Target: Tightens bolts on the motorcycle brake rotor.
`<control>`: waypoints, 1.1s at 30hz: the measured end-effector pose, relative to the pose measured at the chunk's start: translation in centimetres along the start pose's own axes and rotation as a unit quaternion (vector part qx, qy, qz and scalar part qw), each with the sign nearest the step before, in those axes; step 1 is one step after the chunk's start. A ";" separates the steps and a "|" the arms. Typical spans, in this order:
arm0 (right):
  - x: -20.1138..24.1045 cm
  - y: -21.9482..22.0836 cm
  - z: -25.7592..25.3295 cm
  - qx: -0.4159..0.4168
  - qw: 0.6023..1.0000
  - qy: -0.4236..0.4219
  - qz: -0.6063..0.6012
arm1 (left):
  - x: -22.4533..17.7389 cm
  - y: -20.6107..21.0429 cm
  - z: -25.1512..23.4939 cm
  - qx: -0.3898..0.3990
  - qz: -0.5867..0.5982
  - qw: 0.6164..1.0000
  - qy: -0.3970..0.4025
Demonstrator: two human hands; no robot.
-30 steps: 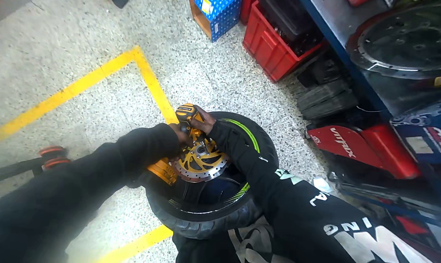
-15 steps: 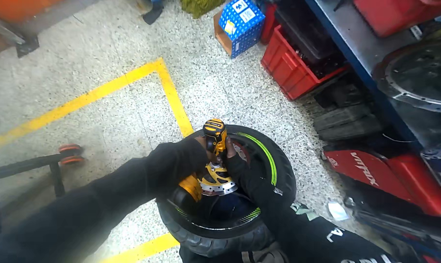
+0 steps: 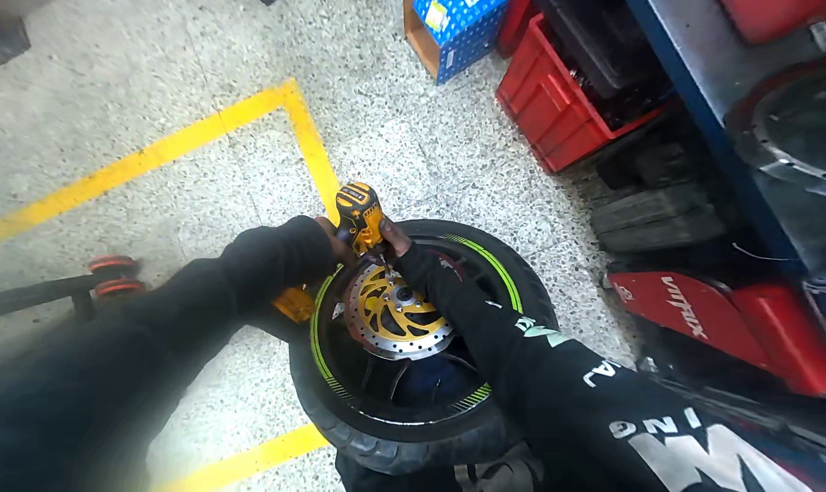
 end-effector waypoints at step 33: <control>-1.6 -1.1 0.5 -0.049 0.997 0.059 -0.033 | 0.4 0.9 -3.6 0.044 0.015 0.999 -0.016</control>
Point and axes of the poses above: each hand's wrist, its own z-axis away from the middle knuckle, its own y-axis out of the palm, x = y × z, the point moved 7 cm from there along -z, towards the middle knuckle, and after that the axes turned 1 degree about -x, right-handed, at the moved point
